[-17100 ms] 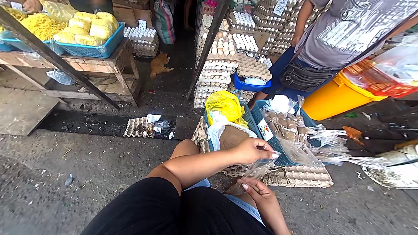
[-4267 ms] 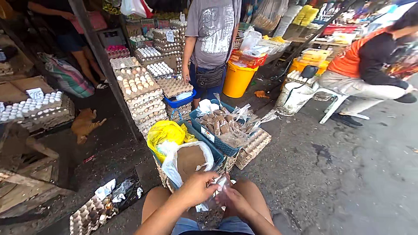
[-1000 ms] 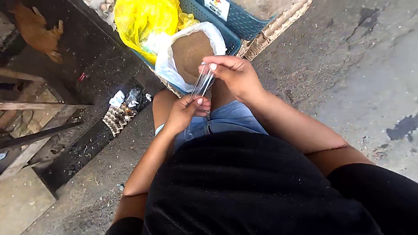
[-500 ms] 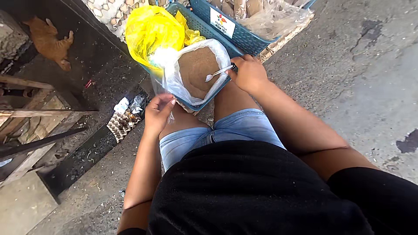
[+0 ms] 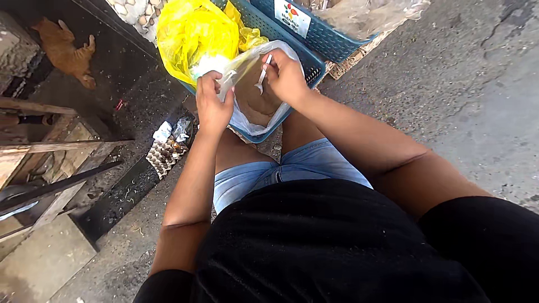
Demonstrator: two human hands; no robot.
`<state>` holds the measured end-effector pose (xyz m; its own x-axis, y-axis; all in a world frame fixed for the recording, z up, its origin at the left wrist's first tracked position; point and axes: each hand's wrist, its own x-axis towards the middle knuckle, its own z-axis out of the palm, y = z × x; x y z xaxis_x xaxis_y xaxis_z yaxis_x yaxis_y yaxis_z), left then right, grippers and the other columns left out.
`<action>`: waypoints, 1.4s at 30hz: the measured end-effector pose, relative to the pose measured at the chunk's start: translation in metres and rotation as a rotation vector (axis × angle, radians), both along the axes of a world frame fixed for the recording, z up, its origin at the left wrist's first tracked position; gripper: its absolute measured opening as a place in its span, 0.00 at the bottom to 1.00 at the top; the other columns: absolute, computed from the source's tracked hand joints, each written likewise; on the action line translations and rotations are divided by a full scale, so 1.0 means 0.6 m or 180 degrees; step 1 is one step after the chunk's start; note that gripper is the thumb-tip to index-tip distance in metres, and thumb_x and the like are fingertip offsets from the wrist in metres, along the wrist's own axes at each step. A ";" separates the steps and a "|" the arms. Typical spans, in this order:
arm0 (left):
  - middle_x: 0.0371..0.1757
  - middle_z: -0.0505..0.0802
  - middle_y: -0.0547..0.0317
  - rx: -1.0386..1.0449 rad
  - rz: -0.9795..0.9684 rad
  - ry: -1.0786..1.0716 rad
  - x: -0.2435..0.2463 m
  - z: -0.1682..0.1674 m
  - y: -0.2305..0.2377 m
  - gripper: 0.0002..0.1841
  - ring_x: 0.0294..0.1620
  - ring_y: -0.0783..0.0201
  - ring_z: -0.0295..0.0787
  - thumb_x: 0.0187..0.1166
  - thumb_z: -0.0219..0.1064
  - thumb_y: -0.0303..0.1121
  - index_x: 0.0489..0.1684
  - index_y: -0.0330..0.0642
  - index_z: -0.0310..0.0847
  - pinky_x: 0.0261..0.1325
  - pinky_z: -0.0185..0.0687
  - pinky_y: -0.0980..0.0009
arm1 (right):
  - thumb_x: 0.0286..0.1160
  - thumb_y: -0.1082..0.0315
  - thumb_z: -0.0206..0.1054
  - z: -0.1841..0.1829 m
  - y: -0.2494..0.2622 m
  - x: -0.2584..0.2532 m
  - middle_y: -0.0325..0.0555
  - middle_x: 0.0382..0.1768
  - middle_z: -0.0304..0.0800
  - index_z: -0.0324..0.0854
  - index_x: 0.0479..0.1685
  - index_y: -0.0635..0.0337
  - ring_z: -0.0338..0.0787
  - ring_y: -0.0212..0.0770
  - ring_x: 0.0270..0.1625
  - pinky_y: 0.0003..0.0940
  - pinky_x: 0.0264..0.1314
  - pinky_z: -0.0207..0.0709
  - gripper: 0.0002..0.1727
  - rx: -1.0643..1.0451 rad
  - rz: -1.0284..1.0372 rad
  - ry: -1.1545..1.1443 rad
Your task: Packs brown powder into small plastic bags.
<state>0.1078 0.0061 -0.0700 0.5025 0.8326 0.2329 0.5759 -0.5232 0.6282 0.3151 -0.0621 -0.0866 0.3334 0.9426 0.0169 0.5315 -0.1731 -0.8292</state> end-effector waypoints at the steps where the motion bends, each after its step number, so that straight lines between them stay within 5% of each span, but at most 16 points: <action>1: 0.54 0.86 0.37 0.0020 -0.0041 -0.0046 0.012 -0.013 0.000 0.21 0.52 0.50 0.85 0.77 0.71 0.35 0.63 0.30 0.77 0.55 0.80 0.58 | 0.89 0.67 0.56 -0.011 0.004 -0.006 0.57 0.52 0.90 0.76 0.68 0.67 0.94 0.48 0.49 0.47 0.57 0.87 0.17 -0.0052 0.0048 0.0143; 9: 0.48 0.88 0.45 -0.0346 -0.0038 -0.0897 0.029 -0.084 -0.001 0.12 0.47 0.64 0.86 0.79 0.69 0.30 0.51 0.29 0.80 0.54 0.82 0.72 | 0.88 0.69 0.58 -0.028 -0.022 -0.020 0.54 0.49 0.90 0.73 0.68 0.66 0.94 0.45 0.44 0.42 0.48 0.90 0.16 -0.0083 -0.0167 0.0697; 16: 0.48 0.88 0.45 -0.0316 0.0099 -0.0674 0.032 -0.080 -0.002 0.13 0.48 0.62 0.86 0.85 0.64 0.35 0.52 0.31 0.82 0.57 0.81 0.68 | 0.88 0.70 0.59 0.037 -0.046 0.021 0.49 0.50 0.88 0.66 0.70 0.65 0.95 0.40 0.44 0.37 0.42 0.93 0.17 0.0346 -0.0963 0.1721; 27: 0.50 0.87 0.42 -0.0520 0.0118 -0.0097 0.039 -0.064 -0.001 0.24 0.47 0.53 0.85 0.86 0.63 0.48 0.59 0.32 0.79 0.56 0.80 0.56 | 0.89 0.71 0.58 0.134 -0.079 0.071 0.44 0.47 0.87 0.64 0.66 0.61 0.95 0.39 0.40 0.35 0.35 0.93 0.14 0.1323 -0.1198 0.1824; 42: 0.51 0.88 0.40 -0.0392 0.0106 0.0090 0.039 -0.067 -0.003 0.24 0.49 0.50 0.87 0.84 0.68 0.45 0.62 0.30 0.79 0.59 0.82 0.55 | 0.88 0.72 0.59 0.110 -0.058 0.047 0.45 0.46 0.86 0.65 0.66 0.61 0.95 0.37 0.39 0.33 0.36 0.92 0.14 0.1164 -0.1164 0.1944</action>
